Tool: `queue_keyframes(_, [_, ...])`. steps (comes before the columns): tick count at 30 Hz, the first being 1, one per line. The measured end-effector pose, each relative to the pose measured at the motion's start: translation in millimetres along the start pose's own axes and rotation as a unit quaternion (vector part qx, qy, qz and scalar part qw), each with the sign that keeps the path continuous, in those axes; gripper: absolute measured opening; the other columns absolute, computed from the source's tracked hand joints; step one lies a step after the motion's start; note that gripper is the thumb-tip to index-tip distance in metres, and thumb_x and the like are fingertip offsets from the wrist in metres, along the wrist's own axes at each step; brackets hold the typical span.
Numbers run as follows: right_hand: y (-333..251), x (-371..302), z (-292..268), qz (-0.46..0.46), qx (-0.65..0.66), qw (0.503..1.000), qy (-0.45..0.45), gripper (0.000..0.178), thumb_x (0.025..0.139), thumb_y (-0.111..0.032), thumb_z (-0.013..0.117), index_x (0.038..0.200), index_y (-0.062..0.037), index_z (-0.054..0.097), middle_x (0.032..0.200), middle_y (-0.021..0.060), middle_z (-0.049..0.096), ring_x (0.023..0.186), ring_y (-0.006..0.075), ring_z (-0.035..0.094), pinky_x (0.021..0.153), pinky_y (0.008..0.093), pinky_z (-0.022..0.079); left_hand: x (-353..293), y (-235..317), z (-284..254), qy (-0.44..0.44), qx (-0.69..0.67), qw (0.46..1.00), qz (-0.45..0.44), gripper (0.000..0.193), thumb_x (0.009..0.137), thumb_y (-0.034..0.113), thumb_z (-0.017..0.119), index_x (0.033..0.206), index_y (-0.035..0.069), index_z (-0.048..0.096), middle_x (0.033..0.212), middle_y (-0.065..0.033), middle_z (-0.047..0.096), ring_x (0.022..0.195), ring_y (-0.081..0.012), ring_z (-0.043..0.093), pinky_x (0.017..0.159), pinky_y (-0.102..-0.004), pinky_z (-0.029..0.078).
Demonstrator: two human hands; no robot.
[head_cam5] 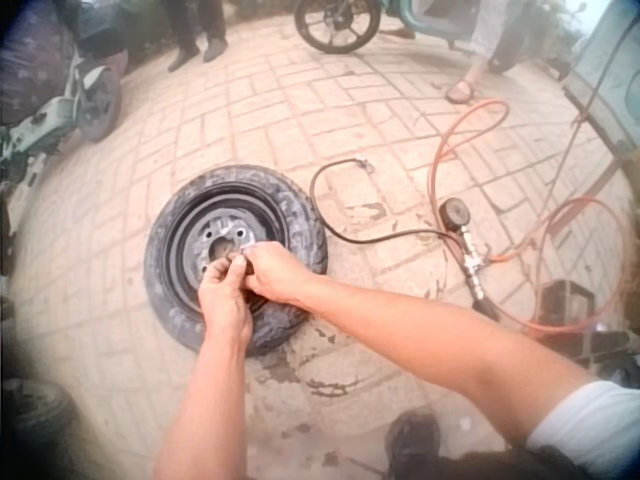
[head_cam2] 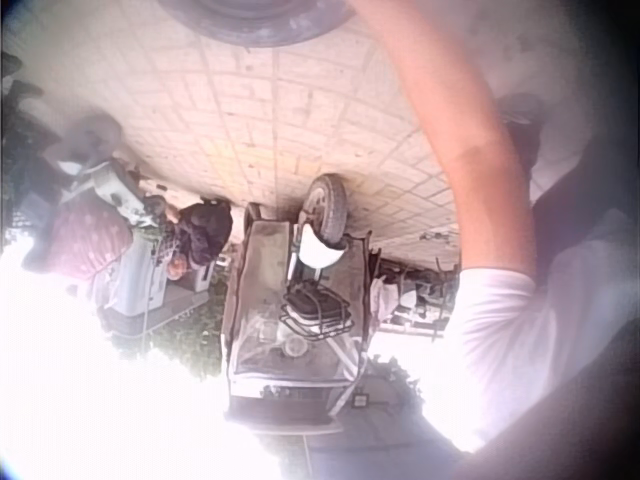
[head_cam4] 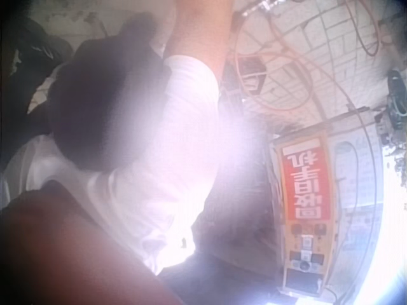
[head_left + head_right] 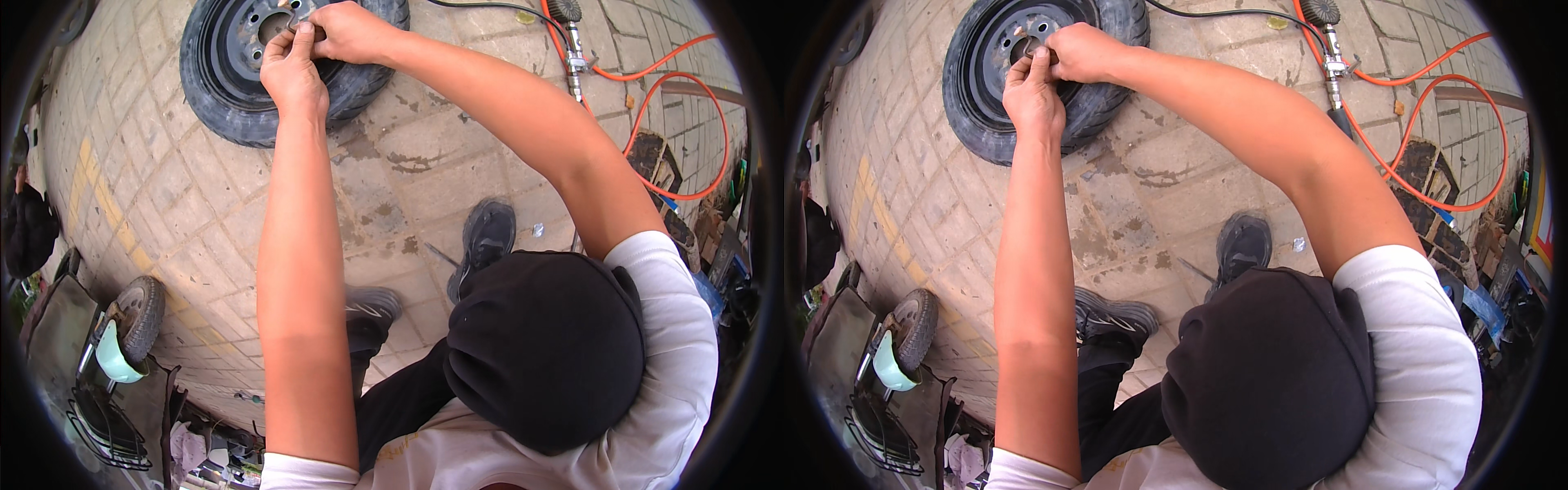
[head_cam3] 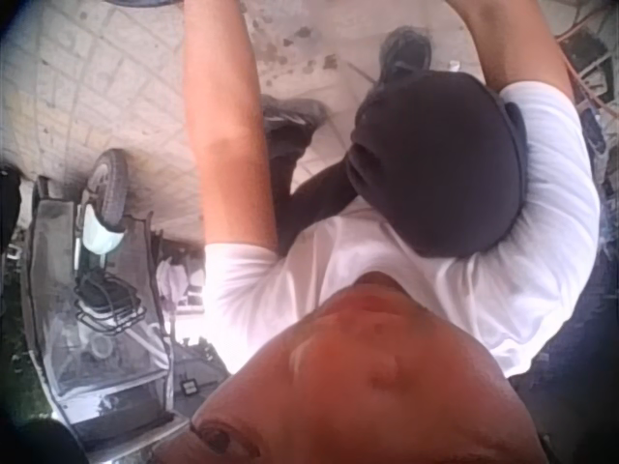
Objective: The person removes a tire from a scooter, uses a metal rod to pry the tire bead, and inflates it with an air hose. They then reattach the tire to the scooter and tighten the valve stem.
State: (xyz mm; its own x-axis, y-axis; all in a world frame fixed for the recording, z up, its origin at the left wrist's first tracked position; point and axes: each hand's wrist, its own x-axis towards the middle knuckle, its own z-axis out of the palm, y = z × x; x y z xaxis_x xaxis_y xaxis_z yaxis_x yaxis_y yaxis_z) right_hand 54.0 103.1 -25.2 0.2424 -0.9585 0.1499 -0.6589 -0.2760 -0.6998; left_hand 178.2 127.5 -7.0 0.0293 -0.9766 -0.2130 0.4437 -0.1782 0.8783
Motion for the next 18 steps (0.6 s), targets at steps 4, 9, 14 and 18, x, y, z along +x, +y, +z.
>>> queue_keyframes(4, [-2, 0, 0, -0.018, 0.052, 0.998, -0.025, 0.024, 0.08, -0.025, 0.07, 0.094, -0.0049, 0.073, 0.088, 0.0188, 0.069, 0.088, 0.0372, 0.066, 0.079, 0.0426, 0.053, -2, 1, 2, -0.007, 0.042, 0.999, -0.007, 0.026, 0.092, 0.008, 0.067, 0.114, -0.004, 0.063, 0.103, -0.0079, 0.067, 0.102, -0.0159, 0.062, 0.092, -0.0282, 0.048])
queue_keyframes(9, [-9, -7, -7, 0.029, 0.047, 0.998, -0.023, 0.024, 0.08, -0.026, 0.072, 0.093, -0.0065, 0.073, 0.086, 0.0187, 0.069, 0.086, 0.0369, 0.066, 0.078, 0.043, 0.053, -12, 16, 12, -0.014, 0.02, 0.999, 0.041, 0.027, 0.092, 0.015, 0.069, 0.111, -0.004, 0.065, 0.103, -0.0061, 0.067, 0.098, -0.015, 0.061, 0.09, -0.0281, 0.046])
queue_keyframes(14, [-20, -16, -12, 0.046, 0.039, 0.998, -0.004, 0.023, 0.078, -0.02, 0.07, 0.092, -0.0019, 0.071, 0.085, 0.0186, 0.068, 0.08, 0.036, 0.066, 0.074, 0.0419, 0.053, -2, 41, 29, 0.039, 0.184, 0.982, 0.031, 0.029, 0.088, 0.026, 0.074, 0.09, -0.002, 0.065, 0.08, -0.0053, 0.065, 0.071, -0.0108, 0.057, 0.067, -0.0244, 0.045])
queue_keyframes(18, [-20, -17, -9, 0.014, 0.044, 0.999, 0.027, 0.02, 0.076, -0.016, 0.07, 0.09, -0.0007, 0.071, 0.085, 0.0181, 0.068, 0.081, 0.036, 0.066, 0.073, 0.0421, 0.053, 1, 43, 42, 0.102, 0.308, 0.945, 0.04, 0.034, 0.094, 0.026, 0.065, 0.076, -0.003, 0.062, 0.066, -0.0038, 0.058, 0.052, -0.0098, 0.046, 0.049, -0.0251, 0.037])
